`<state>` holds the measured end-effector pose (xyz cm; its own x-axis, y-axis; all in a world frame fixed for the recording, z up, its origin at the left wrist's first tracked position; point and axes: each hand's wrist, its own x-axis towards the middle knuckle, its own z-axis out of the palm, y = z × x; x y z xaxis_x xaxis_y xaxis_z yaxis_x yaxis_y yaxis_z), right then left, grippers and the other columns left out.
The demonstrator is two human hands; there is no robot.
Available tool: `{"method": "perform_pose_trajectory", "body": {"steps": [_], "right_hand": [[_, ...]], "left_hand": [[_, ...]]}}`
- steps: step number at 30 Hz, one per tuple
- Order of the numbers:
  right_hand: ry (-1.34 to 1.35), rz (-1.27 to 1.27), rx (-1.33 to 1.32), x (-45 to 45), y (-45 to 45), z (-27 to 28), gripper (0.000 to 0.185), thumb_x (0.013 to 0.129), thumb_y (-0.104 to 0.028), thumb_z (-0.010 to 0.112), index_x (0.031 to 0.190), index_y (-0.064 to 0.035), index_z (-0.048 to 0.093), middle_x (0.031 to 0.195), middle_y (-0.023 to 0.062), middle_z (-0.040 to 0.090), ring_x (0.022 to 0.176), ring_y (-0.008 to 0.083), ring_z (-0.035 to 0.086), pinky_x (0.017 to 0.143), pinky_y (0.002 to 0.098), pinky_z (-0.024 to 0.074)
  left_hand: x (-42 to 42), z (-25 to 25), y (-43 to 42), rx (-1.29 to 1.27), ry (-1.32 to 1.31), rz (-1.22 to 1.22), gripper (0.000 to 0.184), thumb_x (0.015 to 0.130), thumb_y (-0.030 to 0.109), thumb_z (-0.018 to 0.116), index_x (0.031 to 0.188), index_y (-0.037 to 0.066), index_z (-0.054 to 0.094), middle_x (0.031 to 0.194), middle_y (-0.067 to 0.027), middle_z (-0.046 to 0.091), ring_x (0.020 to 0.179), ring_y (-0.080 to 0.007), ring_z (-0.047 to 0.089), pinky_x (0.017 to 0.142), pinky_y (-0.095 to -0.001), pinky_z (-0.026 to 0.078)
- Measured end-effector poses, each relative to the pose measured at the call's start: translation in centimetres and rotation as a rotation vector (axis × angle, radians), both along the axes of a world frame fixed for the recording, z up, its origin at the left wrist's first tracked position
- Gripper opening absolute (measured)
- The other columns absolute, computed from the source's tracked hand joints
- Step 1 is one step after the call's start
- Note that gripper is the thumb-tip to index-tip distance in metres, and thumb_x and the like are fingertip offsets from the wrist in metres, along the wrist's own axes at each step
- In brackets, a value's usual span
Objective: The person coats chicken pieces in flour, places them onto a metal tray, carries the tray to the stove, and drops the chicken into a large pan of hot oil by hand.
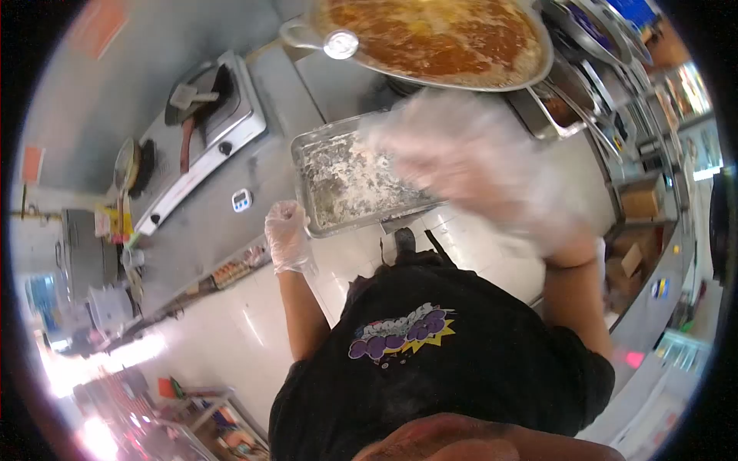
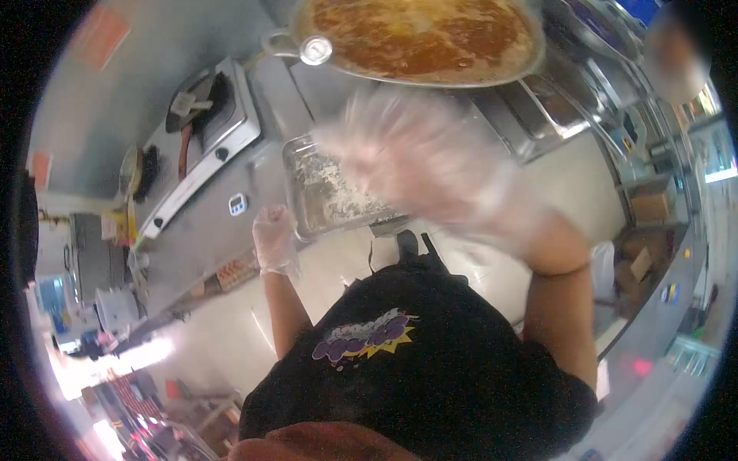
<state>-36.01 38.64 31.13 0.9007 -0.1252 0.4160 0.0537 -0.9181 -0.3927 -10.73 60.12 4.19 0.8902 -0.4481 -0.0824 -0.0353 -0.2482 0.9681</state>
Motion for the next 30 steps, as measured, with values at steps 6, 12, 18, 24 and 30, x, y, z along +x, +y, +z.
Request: {"method": "perform_pose_trajectory", "body": {"steps": [6,12,18,24,30], "right_hand": [[0.176,-0.722,0.188,4.0,-3.0,-29.5,0.026,0.096,-0.019,0.06,0.111,-0.002,0.072,0.102,0.0229,0.073,0.098,0.0391,0.07,0.092,0.046,0.0555],[0.571,-0.962,0.297,-1.8,-4.4,-24.9,0.047,0.086,-0.034,0.073,0.121,-0.0024,0.071,0.116,0.0248,0.071,0.111,0.0387,0.068,0.101,0.0411,0.0534],[0.316,-0.93,0.589,-7.6,-3.3,-29.0,0.043,0.087,-0.016,0.068,0.128,-0.0041,0.067,0.128,0.0228,0.066,0.123,0.0406,0.061,0.105,0.0476,0.0496],[0.035,-1.132,0.939,-25.5,5.1,-27.3,0.041,0.086,-0.013,0.07,0.125,-0.0013,0.068,0.112,0.0156,0.073,0.103,0.0282,0.068,0.091,0.0389,0.0542],[-0.364,-1.53,1.322,-45.7,12.8,-27.5,0.039,0.077,-0.004,0.073,0.116,-0.0018,0.072,0.094,0.0098,0.073,0.084,0.0197,0.067,0.074,0.0342,0.0538]], "left_hand": [[3.4,-3.5,1.3,-0.018,-0.352,-0.126,0.016,0.09,0.008,0.069,0.101,-0.003,0.071,0.087,-0.0076,0.071,0.069,-0.0159,0.066,0.063,-0.0307,0.056],[8.3,-12.0,3.1,0.223,-0.544,-0.425,0.035,0.094,0.013,0.065,0.127,0.002,0.066,0.122,-0.0106,0.068,0.106,-0.02,0.064,0.092,-0.0359,0.054],[3.6,-7.7,3.0,0.32,-0.343,-0.377,0.047,0.096,0.022,0.063,0.139,0.002,0.06,0.137,-0.0136,0.063,0.124,-0.0269,0.056,0.106,-0.0422,0.045],[-9.9,-2.2,3.9,0.162,0.152,-0.615,0.027,0.096,0.014,0.064,0.117,-0.002,0.065,0.111,-0.0129,0.066,0.099,-0.0227,0.062,0.088,-0.0361,0.051],[-27.4,-1.9,-3.9,0.124,0.503,-0.939,0.013,0.09,0.005,0.074,0.097,0.007,0.064,0.089,0.0007,0.059,0.08,-0.0102,0.056,0.071,-0.027,0.044]]}}
